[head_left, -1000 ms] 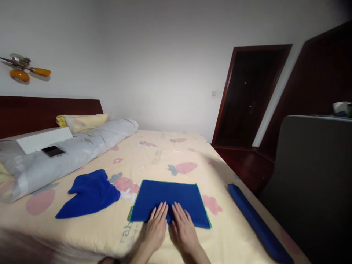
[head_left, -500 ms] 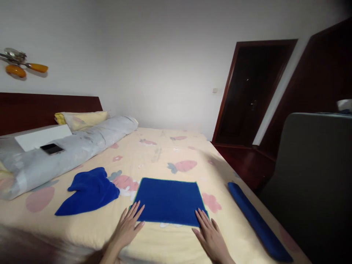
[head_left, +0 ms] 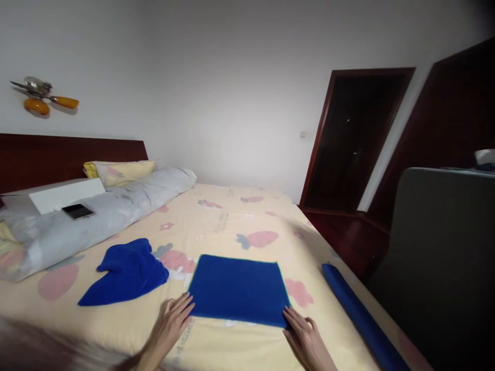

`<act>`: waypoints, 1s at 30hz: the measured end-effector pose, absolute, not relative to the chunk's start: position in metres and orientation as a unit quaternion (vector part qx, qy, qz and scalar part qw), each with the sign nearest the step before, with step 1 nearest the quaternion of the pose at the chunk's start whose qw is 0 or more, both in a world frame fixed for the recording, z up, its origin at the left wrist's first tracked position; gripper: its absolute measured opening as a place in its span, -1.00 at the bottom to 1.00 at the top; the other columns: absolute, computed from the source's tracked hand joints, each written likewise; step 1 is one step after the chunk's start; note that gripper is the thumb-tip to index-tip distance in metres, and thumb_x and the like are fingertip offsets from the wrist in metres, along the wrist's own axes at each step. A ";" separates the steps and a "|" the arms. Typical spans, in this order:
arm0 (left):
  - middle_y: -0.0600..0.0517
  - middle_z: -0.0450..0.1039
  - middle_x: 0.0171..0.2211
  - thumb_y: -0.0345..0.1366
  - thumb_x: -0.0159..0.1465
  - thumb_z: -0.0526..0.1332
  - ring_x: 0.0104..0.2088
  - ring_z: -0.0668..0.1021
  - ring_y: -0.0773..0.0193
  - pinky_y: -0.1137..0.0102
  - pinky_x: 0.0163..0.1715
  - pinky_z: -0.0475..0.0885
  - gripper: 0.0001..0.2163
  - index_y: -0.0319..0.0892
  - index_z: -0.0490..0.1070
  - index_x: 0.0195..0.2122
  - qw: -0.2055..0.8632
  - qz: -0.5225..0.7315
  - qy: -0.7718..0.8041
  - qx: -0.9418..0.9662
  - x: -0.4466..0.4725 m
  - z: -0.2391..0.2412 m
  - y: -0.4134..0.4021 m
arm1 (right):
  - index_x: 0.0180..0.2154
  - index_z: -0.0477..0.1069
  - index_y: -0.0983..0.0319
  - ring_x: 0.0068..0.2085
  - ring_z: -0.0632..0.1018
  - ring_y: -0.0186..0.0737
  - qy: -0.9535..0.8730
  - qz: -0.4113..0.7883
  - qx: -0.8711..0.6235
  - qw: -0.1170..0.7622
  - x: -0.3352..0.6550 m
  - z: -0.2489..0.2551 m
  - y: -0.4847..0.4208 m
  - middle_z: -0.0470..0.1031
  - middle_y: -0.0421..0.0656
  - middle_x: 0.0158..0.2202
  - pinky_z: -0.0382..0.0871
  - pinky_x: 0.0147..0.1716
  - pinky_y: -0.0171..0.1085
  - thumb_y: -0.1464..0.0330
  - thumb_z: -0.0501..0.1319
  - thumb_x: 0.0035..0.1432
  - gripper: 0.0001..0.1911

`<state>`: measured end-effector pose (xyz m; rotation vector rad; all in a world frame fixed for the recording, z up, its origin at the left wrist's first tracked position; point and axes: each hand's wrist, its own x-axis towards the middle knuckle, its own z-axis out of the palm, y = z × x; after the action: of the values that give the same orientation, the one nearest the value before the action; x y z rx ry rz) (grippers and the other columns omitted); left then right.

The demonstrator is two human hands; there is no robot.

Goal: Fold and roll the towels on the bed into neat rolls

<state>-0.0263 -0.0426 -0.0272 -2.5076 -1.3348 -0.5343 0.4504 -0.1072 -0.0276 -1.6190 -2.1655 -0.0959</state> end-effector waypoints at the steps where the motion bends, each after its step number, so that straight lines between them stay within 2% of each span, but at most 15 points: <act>1: 0.02 0.42 0.16 -0.19 0.35 0.09 0.16 0.44 0.16 0.20 0.08 0.33 -0.66 0.08 0.37 0.15 0.115 -0.187 -0.456 -0.863 -0.028 -0.026 -0.042 | 0.12 0.39 0.10 0.18 0.41 0.02 -0.774 -0.026 -0.589 0.229 0.453 -0.025 -0.108 0.39 -0.02 0.18 0.32 0.08 0.01 0.09 0.08 0.27 -0.54; 5: -0.01 0.34 0.22 -0.13 0.33 0.12 0.19 0.41 0.14 0.19 0.10 0.32 -0.57 0.07 0.26 0.23 0.066 -0.204 -0.454 -0.865 -0.025 -0.022 -0.042 | 0.14 0.35 0.04 0.20 0.39 0.02 -0.715 0.044 -0.629 0.304 0.455 -0.017 -0.101 0.37 -0.07 0.20 0.29 0.10 0.03 0.06 0.05 0.25 -0.51; 8: -0.01 0.35 0.21 -0.13 0.35 0.07 0.19 0.40 0.16 0.19 0.12 0.30 -0.59 0.07 0.26 0.22 0.023 -0.231 -0.498 -0.835 -0.017 -0.021 -0.037 | 0.03 0.44 0.15 0.07 0.48 0.01 -0.647 0.133 -0.654 0.369 0.453 -0.015 -0.082 0.51 -0.01 0.05 0.34 0.04 -0.04 0.04 0.05 0.18 -0.50; 11: -0.03 0.50 0.04 -0.21 0.32 0.06 0.07 0.49 0.14 0.20 0.02 0.36 -0.68 0.00 0.42 0.06 -0.019 -0.272 -0.586 -0.763 -0.015 -0.019 -0.024 | -0.23 0.49 0.19 -0.14 0.54 0.02 -0.585 0.191 -0.689 0.384 0.453 -0.014 -0.061 0.58 -0.05 -0.22 0.39 -0.12 -0.09 0.08 0.21 -0.09 -0.59; 14: -0.01 0.55 -0.23 -0.24 0.19 0.18 -0.12 0.54 0.10 0.24 -0.14 0.41 -0.79 -0.05 0.51 -0.17 -0.070 -0.285 -0.630 -0.719 -0.022 -0.015 -0.010 | -0.44 0.38 0.17 -0.28 0.50 -0.05 -0.576 0.214 -0.693 0.377 0.454 -0.011 -0.048 0.51 -0.16 -0.40 0.37 -0.26 -0.16 0.19 0.24 -0.28 -0.72; 17: 0.04 0.49 -0.39 -0.22 0.09 0.24 -0.27 0.53 0.15 0.30 -0.22 0.41 -0.90 -0.10 0.46 -0.39 -0.128 -0.325 -0.597 -0.722 -0.030 -0.011 0.000 | -0.51 0.23 0.15 -0.37 0.46 -0.16 -0.589 0.237 -0.664 0.395 0.452 -0.007 -0.048 0.43 -0.22 -0.49 0.34 -0.34 -0.23 0.17 0.17 -0.23 -0.77; 20: 0.08 0.43 -0.47 -0.15 0.18 0.14 -0.41 0.50 0.23 0.39 -0.37 0.40 -0.84 -0.12 0.38 -0.41 -0.191 -0.357 -0.565 -0.719 -0.029 -0.012 0.003 | -0.48 0.14 0.12 -0.48 0.43 -0.22 -0.564 0.300 -0.640 0.425 0.450 -0.007 -0.055 0.36 -0.27 -0.59 0.29 -0.44 -0.28 0.11 0.14 -0.15 -0.73; 22: 0.09 0.43 -0.49 -0.16 0.26 0.04 -0.45 0.50 0.25 0.43 -0.43 0.37 -0.81 -0.11 0.35 -0.37 -0.181 -0.340 -0.586 -0.713 -0.024 -0.016 0.004 | -0.46 0.14 0.11 -0.53 0.41 -0.23 -0.546 0.315 -0.653 0.421 0.448 -0.008 -0.060 0.33 -0.30 -0.64 0.26 -0.49 -0.29 0.12 0.17 -0.15 -0.71; 26: 0.02 0.51 -0.36 -0.25 0.32 -0.04 -0.37 0.55 0.23 0.40 -0.32 0.38 -0.79 -0.11 0.38 -0.25 -0.114 -0.302 -0.623 -0.712 -0.014 -0.025 0.003 | -0.42 0.16 0.11 -0.52 0.46 -0.19 -0.567 0.253 -0.702 0.350 0.449 -0.008 -0.070 0.38 -0.28 -0.63 0.26 -0.47 -0.28 0.23 0.15 -0.07 -0.82; 28: -0.04 0.55 -0.29 -0.26 0.34 -0.05 -0.29 0.57 0.18 0.33 -0.23 0.38 -0.76 -0.12 0.41 -0.17 -0.057 -0.270 -0.628 -0.728 -0.013 -0.028 0.002 | -0.38 0.20 0.12 -0.44 0.51 -0.16 -0.586 0.209 -0.716 0.317 0.451 -0.008 -0.075 0.47 -0.21 -0.54 0.31 -0.42 -0.27 0.26 0.12 0.00 -0.88; 30: -0.10 0.56 -0.18 -0.27 0.37 -0.05 -0.15 0.56 0.11 0.25 -0.11 0.36 -0.72 -0.14 0.42 -0.08 0.028 -0.241 -0.630 -0.738 -0.011 -0.026 -0.002 | -0.30 0.29 0.16 -0.31 0.55 -0.11 -0.601 0.135 -0.730 0.295 0.450 -0.008 -0.079 0.54 -0.10 -0.37 0.36 -0.31 -0.24 0.28 0.12 0.03 -0.85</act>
<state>-0.0106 -0.0023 -0.0265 -2.2784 -1.9431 -0.7434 0.4499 -0.0786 -0.0084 -1.9432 -1.6003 0.3592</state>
